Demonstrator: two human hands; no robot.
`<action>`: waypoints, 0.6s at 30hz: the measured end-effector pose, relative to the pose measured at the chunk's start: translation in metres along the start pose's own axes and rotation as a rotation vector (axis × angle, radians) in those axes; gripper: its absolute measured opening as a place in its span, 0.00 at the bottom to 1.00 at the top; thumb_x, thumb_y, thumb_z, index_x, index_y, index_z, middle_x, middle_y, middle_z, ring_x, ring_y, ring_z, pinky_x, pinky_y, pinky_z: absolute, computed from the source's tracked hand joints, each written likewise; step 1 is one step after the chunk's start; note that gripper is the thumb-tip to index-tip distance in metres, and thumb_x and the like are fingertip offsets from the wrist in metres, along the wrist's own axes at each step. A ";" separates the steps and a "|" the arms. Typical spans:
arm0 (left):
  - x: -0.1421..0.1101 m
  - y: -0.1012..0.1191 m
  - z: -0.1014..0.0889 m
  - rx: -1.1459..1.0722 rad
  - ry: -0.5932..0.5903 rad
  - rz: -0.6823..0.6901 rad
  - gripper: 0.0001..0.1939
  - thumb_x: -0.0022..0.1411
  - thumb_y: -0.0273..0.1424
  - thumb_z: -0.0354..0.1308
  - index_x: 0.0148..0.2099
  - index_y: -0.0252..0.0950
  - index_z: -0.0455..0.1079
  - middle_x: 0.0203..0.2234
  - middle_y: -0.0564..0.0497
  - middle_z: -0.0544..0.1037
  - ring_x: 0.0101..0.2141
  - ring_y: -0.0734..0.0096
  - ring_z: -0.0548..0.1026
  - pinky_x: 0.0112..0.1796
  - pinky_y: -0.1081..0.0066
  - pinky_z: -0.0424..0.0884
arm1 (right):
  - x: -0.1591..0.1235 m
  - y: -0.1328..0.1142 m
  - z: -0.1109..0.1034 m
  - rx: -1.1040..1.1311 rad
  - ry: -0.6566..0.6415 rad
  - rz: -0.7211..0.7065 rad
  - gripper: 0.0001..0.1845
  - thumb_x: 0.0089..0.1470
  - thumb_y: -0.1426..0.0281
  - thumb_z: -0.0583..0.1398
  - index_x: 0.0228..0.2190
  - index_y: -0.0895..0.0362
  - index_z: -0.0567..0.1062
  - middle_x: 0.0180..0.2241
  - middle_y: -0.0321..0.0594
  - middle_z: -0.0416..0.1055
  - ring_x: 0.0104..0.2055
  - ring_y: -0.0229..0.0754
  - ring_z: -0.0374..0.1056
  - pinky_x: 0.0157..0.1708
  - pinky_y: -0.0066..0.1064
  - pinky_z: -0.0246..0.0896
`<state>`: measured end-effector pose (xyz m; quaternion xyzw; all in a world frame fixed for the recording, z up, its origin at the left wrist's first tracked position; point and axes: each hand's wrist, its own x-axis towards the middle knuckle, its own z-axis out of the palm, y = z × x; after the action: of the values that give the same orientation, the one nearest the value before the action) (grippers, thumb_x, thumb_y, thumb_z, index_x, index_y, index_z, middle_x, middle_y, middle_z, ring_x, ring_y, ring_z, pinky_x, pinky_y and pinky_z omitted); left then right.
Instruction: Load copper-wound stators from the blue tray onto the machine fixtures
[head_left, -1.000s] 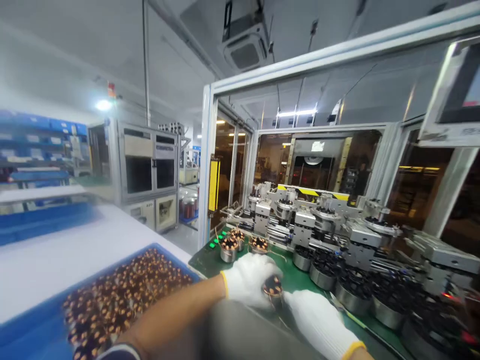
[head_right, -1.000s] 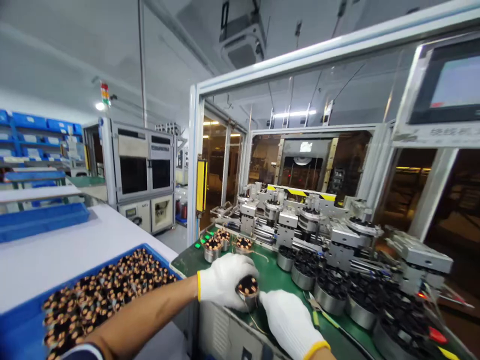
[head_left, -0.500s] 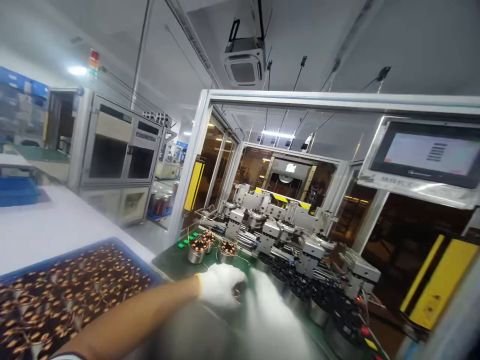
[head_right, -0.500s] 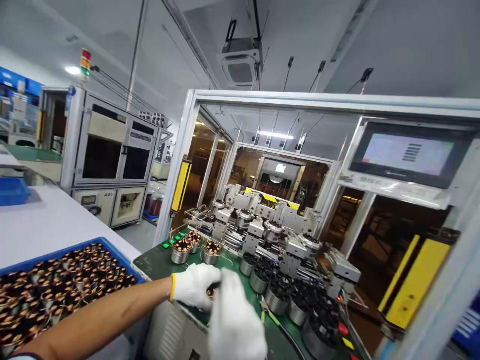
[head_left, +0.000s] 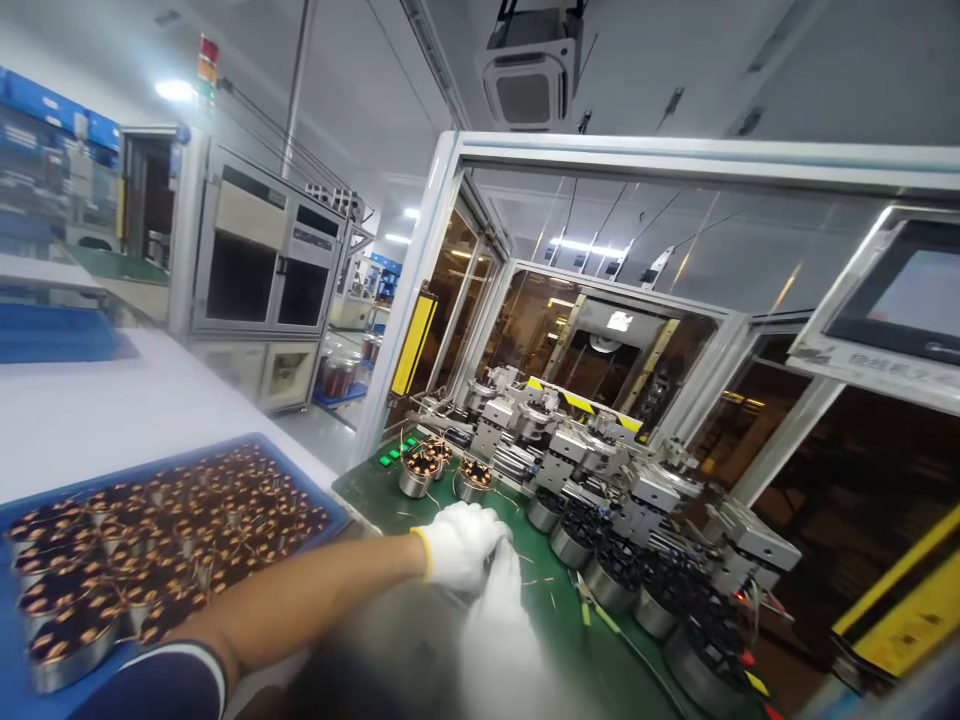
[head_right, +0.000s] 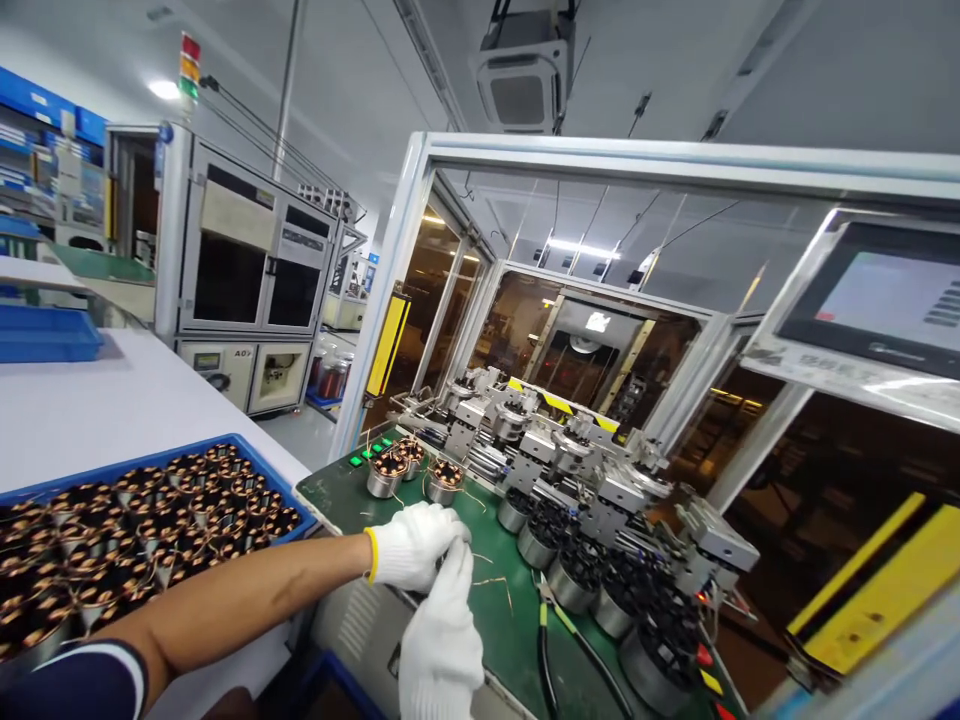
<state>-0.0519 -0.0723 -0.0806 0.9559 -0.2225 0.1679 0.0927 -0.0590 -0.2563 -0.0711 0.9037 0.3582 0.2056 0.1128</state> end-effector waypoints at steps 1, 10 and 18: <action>0.000 -0.001 -0.001 0.003 -0.001 0.020 0.23 0.46 0.42 0.59 0.46 0.41 0.69 0.35 0.45 0.74 0.34 0.51 0.75 0.32 0.57 0.74 | -0.001 -0.006 0.004 -0.004 -0.033 0.023 0.23 0.59 0.58 0.50 0.50 0.51 0.74 0.31 0.53 0.73 0.24 0.46 0.67 0.24 0.38 0.63; -0.006 0.000 -0.011 -0.110 -0.015 -0.025 0.17 0.49 0.44 0.56 0.41 0.45 0.70 0.36 0.50 0.76 0.34 0.54 0.76 0.30 0.60 0.73 | -0.008 -0.048 0.019 -0.279 0.153 0.203 0.18 0.58 0.78 0.48 0.44 0.59 0.72 0.28 0.46 0.68 0.27 0.43 0.65 0.23 0.32 0.53; -0.005 -0.004 -0.011 -0.171 -0.011 0.114 0.18 0.47 0.41 0.59 0.42 0.45 0.70 0.37 0.55 0.77 0.38 0.62 0.76 0.33 0.69 0.70 | -0.010 -0.016 -0.002 -0.506 0.280 0.089 0.10 0.58 0.77 0.49 0.27 0.55 0.63 0.23 0.38 0.60 0.23 0.41 0.62 0.21 0.31 0.35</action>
<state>-0.0573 -0.0643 -0.0720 0.9312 -0.2905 0.1479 0.1632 -0.0763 -0.2521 -0.0774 0.8246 0.2674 0.4158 0.2752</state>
